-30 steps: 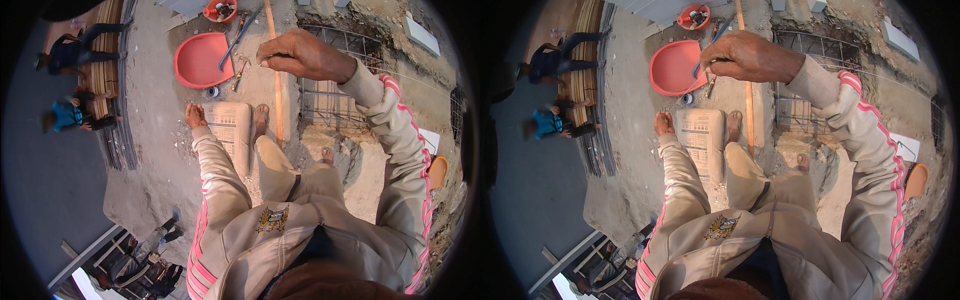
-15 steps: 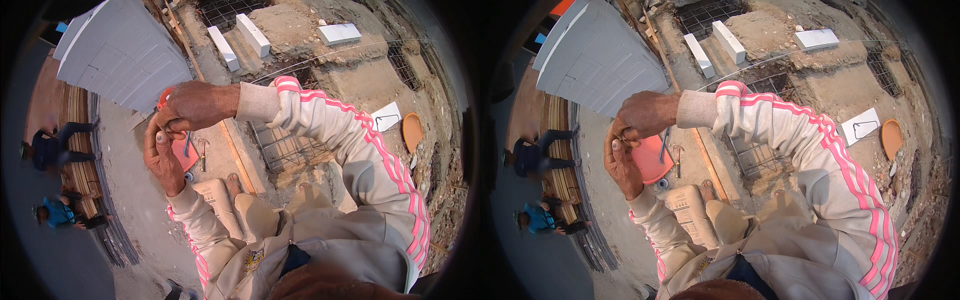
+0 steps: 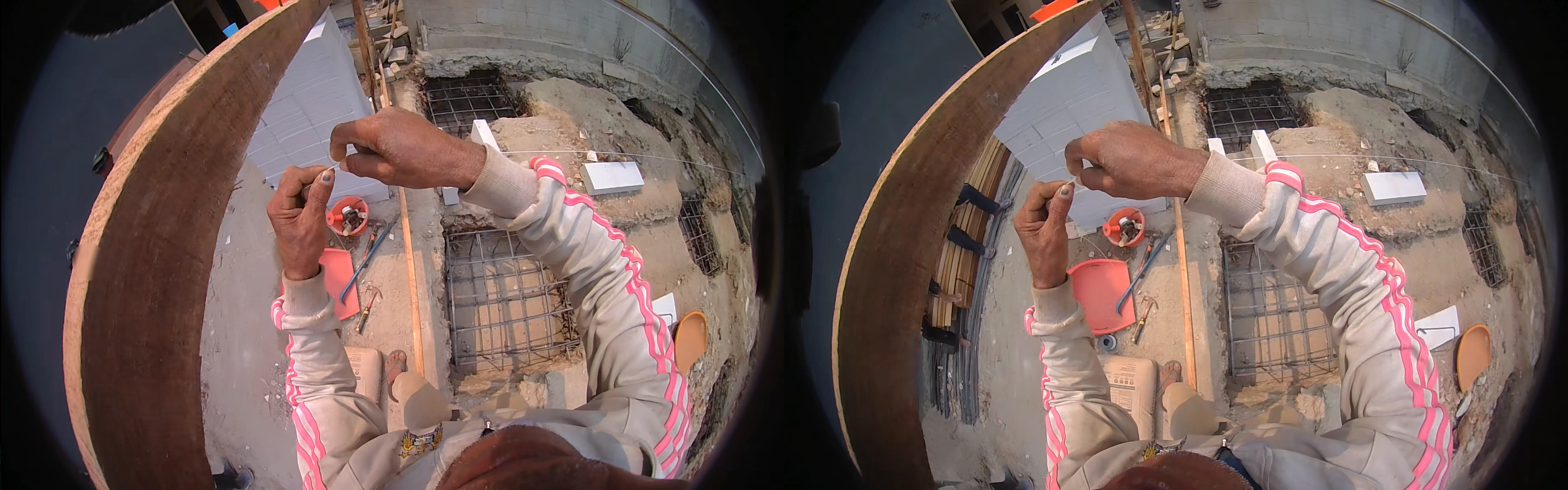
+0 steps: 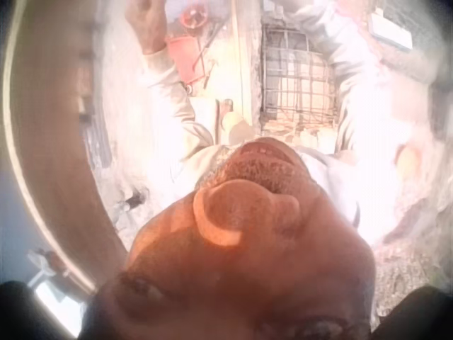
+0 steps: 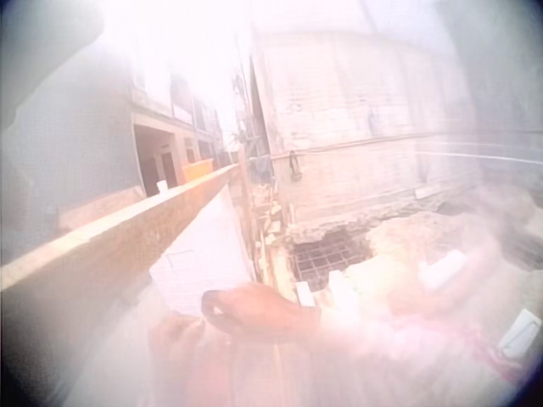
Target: The person unrolls a length of string from a spool, pulls it taut over a wooden beam, and secures it by wrapping it around a nail.
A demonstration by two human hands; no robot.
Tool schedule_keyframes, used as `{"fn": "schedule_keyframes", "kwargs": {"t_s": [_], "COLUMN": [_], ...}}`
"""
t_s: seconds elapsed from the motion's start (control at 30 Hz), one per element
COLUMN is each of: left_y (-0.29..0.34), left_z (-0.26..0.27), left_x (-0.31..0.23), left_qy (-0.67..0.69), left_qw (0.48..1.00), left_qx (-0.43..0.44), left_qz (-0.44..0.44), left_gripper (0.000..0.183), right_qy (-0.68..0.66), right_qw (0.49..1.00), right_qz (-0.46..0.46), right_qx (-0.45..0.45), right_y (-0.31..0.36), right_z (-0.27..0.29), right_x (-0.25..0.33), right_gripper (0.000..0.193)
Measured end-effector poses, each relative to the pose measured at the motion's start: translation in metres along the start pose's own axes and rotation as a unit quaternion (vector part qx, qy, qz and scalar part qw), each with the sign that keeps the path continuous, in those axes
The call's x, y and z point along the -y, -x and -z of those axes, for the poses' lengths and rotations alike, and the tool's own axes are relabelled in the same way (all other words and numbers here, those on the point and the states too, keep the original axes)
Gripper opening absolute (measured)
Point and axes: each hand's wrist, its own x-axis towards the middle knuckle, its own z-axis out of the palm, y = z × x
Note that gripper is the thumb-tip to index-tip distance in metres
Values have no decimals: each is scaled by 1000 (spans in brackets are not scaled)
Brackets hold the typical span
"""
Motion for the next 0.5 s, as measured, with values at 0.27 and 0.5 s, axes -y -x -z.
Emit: {"fn": "schedule_keyframes", "kwargs": {"t_s": [0.27, 0.5], "left_y": [-57, -106], "left_z": [-40, -79], "left_x": [5, 14], "left_qy": [11, 343], "left_qw": [986, 931], "left_qx": [-163, -86], "left_qz": [-33, 93], "left_gripper": [11, 11], "right_qy": [96, -202], "right_qw": [979, 978], "right_qz": [-82, -52], "right_qx": [158, -7], "right_y": [0, -19], "right_z": [115, 122], "right_x": [6, -27], "right_gripper": [22, 27]}}
